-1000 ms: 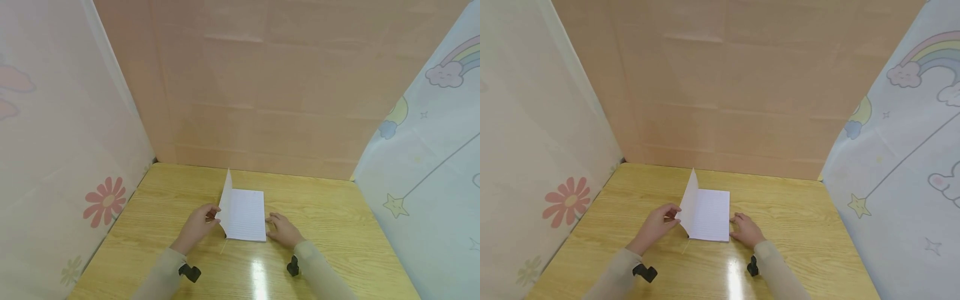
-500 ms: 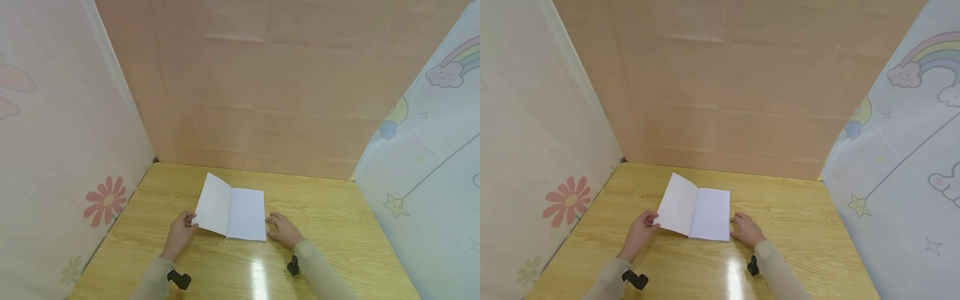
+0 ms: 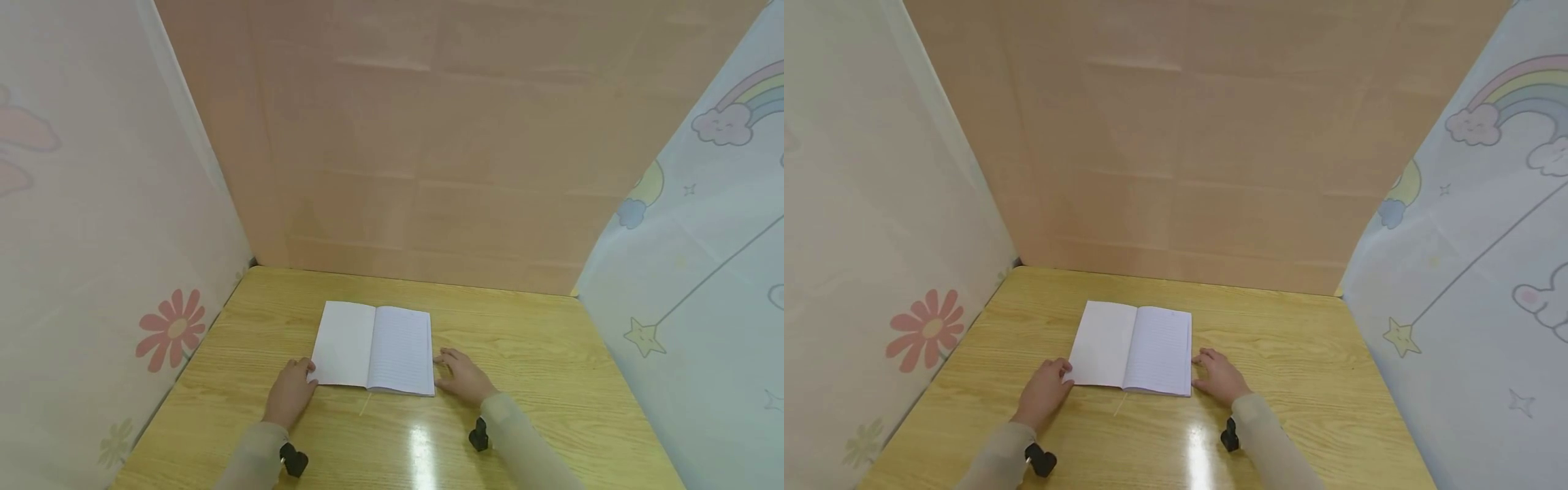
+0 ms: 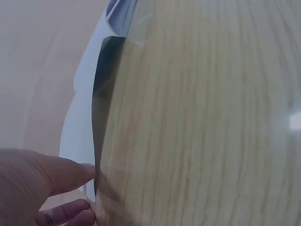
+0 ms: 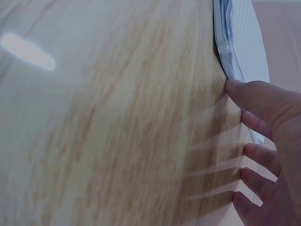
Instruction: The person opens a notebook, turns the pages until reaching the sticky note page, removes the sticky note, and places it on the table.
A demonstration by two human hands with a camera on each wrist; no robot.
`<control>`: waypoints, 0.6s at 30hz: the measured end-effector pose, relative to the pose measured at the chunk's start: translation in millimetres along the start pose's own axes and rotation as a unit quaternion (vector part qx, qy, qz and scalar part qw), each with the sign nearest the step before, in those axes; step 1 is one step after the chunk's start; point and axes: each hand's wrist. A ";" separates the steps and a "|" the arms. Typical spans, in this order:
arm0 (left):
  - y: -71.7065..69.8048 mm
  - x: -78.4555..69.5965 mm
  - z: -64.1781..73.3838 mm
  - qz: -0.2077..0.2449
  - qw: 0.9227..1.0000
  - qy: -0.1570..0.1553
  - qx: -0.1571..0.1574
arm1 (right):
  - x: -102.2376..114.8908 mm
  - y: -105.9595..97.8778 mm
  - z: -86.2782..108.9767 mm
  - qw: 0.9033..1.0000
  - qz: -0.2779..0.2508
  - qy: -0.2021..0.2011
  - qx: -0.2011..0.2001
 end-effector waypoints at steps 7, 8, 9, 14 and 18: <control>-3.0 -5.0 2.2 -0.039 0.999 0.006 0.003 | 2.6 -2.4 2.7 1.000 0.005 -0.005 0.001; -3.5 -5.5 2.1 -0.039 0.999 0.006 0.005 | 2.8 -2.8 3.0 1.000 0.004 -0.007 0.001; -4.0 -5.7 1.9 -0.040 0.999 0.004 0.007 | 2.9 -3.1 3.2 1.000 0.004 -0.009 0.002; -8.8 -7.2 0.3 -0.038 0.999 -0.005 0.021 | 1.8 -2.8 3.1 1.000 0.007 -0.013 0.001; -16.2 -10.8 -1.6 -0.030 0.999 -0.004 0.026 | 0.4 -1.6 2.4 1.000 0.017 -0.007 0.001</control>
Point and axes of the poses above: each hand's wrist, its own z-axis away from the middle knuckle, its own y-axis out of the palm, x = y × z, and after that the axes turned 1 degree about -z, right-handed
